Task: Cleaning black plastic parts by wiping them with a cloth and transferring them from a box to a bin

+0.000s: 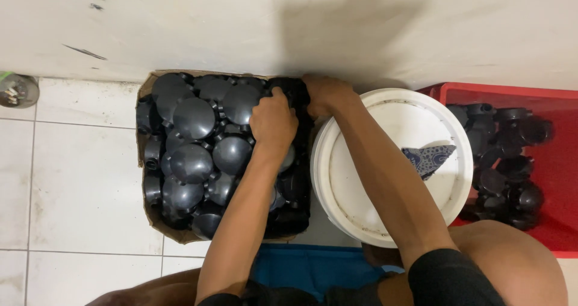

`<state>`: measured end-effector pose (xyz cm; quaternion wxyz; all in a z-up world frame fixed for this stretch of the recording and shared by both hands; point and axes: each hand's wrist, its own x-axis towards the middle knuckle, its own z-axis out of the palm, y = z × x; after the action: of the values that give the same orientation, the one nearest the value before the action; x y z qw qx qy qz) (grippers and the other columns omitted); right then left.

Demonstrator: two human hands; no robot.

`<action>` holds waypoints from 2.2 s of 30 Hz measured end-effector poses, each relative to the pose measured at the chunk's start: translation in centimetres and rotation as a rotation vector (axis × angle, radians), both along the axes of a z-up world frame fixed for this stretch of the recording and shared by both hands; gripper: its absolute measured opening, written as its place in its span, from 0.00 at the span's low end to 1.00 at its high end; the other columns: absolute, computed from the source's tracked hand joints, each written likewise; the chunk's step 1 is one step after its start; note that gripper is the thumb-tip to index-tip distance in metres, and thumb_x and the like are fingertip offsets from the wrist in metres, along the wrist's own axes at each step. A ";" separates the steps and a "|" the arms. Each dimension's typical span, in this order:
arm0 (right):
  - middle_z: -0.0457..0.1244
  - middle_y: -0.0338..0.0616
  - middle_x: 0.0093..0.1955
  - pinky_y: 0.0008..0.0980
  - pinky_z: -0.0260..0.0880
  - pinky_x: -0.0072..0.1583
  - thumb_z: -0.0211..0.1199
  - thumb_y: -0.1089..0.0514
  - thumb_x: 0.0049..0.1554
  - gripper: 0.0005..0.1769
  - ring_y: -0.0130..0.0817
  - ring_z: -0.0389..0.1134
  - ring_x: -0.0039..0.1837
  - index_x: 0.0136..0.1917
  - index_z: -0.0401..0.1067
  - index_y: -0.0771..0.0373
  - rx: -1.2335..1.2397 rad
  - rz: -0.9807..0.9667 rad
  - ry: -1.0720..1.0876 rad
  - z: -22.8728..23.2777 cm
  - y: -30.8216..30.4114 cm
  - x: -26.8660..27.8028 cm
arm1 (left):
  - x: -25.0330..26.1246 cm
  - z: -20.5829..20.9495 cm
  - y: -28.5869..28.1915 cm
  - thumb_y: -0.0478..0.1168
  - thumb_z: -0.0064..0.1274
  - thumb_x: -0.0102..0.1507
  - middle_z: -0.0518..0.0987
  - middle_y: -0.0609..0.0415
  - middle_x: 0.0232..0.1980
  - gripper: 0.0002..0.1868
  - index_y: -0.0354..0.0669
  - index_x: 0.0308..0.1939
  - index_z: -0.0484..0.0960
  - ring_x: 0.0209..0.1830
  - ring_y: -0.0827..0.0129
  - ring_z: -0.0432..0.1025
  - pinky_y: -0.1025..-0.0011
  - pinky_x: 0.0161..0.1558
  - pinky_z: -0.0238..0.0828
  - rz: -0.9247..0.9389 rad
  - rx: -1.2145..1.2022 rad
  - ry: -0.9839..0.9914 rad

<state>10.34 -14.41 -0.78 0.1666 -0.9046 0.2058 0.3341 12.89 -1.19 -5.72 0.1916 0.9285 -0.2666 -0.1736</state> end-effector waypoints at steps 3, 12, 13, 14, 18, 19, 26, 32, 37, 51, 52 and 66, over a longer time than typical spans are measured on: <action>0.70 0.52 0.44 0.48 0.70 0.49 0.63 0.58 0.44 0.18 0.53 0.72 0.51 0.49 0.77 0.62 -0.173 -0.050 0.025 -2.1 0.3 0.1 | 0.0 0.0 0.5 0.36 0.58 0.58 0.80 0.32 0.34 0.21 0.26 0.52 0.75 0.36 0.37 0.78 0.44 0.33 0.78 0.032 -0.040 0.029; 0.65 0.45 0.28 0.41 0.70 0.35 0.53 0.59 0.52 0.11 0.47 0.69 0.34 0.36 0.77 0.58 -0.088 -0.328 -0.852 -6.1 -2.9 -1.9 | -0.2 4.2 3.7 0.38 0.51 0.63 0.81 0.38 0.31 0.08 0.35 0.37 0.82 0.35 0.40 0.78 0.48 0.33 0.78 0.183 -0.195 0.065; 0.65 0.45 0.28 0.41 0.70 0.35 0.53 0.59 0.52 0.11 0.47 0.69 0.34 0.36 0.77 0.58 -0.092 -0.325 -0.858 -4.6 -2.4 -2.4 | -0.2 4.2 3.8 0.38 0.51 0.63 0.81 0.38 0.31 0.08 0.35 0.37 0.82 0.35 0.40 0.78 0.48 0.33 0.78 0.184 -0.201 0.060; 0.67 0.50 0.36 0.50 0.71 0.40 0.55 0.55 0.52 0.11 0.53 0.70 0.40 0.44 0.76 0.58 -0.103 -0.320 -0.693 -3.0 -1.9 -2.9 | -0.2 4.1 3.8 0.39 0.51 0.63 0.81 0.38 0.31 0.09 0.36 0.36 0.83 0.36 0.40 0.78 0.48 0.34 0.78 0.206 -0.220 0.063; 0.70 0.58 0.46 0.60 0.71 0.50 0.54 0.41 0.48 0.27 0.61 0.71 0.52 0.51 0.77 0.61 -0.162 -0.122 -0.241 -5.4 -1.7 -1.9 | -0.3 0.6 3.4 0.38 0.48 0.63 0.81 0.34 0.35 0.10 0.36 0.38 0.83 0.41 0.36 0.77 0.45 0.38 0.76 0.223 -0.251 0.148; 0.70 0.58 0.46 0.60 0.71 0.50 0.54 0.41 0.48 0.27 0.61 0.71 0.52 0.51 0.77 0.61 -0.159 -0.122 -0.241 -6.1 -1.7 -1.7 | -0.7 -0.9 2.9 0.38 0.48 0.63 0.81 0.34 0.35 0.10 0.36 0.38 0.83 0.41 0.36 0.77 0.45 0.38 0.76 0.223 -0.248 0.147; 0.66 0.62 0.60 0.60 0.65 0.62 0.52 0.53 0.49 0.34 0.62 0.65 0.64 0.70 0.65 0.62 0.023 -0.024 -0.096 -3.9 -1.1 -1.5 | -2.2 -3.2 1.8 0.35 0.44 0.63 0.80 0.34 0.32 0.14 0.26 0.45 0.80 0.33 0.51 0.77 0.56 0.34 0.75 0.168 -0.411 0.411; 0.58 0.59 0.70 0.55 0.55 0.72 0.50 0.62 0.53 0.31 0.60 0.55 0.73 0.71 0.63 0.60 0.349 -0.069 -0.328 -1.1 -0.8 -1.6 | -4.0 3.2 2.1 0.33 0.40 0.66 0.79 0.30 0.49 0.25 0.20 0.65 0.65 0.45 0.58 0.78 0.57 0.49 0.75 0.349 -0.553 0.595; 0.51 0.55 0.77 0.53 0.49 0.75 0.49 0.63 0.56 0.35 0.58 0.48 0.77 0.77 0.55 0.56 0.422 -0.042 -0.243 -0.1 -0.8 -1.9 | -5.0 6.3 2.4 0.33 0.37 0.68 0.69 0.24 0.63 0.27 0.22 0.70 0.57 0.62 0.48 0.70 0.55 0.60 0.70 0.428 -0.610 0.617; 0.67 0.45 0.43 0.36 0.72 0.47 0.61 0.67 0.54 0.14 0.40 0.70 0.45 0.54 0.76 0.59 0.094 -0.155 -1.159 -5.3 -1.8 -4.3 | -7.6 0.3 1.8 0.27 0.56 0.61 0.81 0.46 0.31 0.03 0.31 0.38 0.82 0.18 0.70 0.74 0.77 0.17 0.70 0.549 -1.069 0.259; 0.67 0.45 0.43 0.36 0.72 0.47 0.61 0.67 0.54 0.14 0.40 0.70 0.45 0.54 0.76 0.59 0.086 -0.159 -1.164 -4.7 -1.9 -5.2 | -7.8 0.7 1.7 0.27 0.56 0.61 0.81 0.46 0.31 0.03 0.31 0.38 0.82 0.18 0.70 0.74 0.77 0.17 0.70 0.540 -1.073 0.261; 0.65 0.42 0.39 0.44 0.70 0.43 0.65 0.55 0.57 0.04 0.48 0.70 0.46 0.45 0.73 0.56 -0.326 -0.026 -0.943 7.8 -11.1 -29.9 | -19.4 5.5 -7.4 0.44 0.53 0.66 0.75 0.58 0.16 0.15 0.46 0.26 0.82 0.12 0.78 0.69 0.82 0.16 0.63 -0.032 -1.031 0.351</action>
<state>-19.60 -25.54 6.99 0.1020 -0.9689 0.1687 -0.1497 -6.48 -8.60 -0.26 0.6610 0.6671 -0.2955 -0.1755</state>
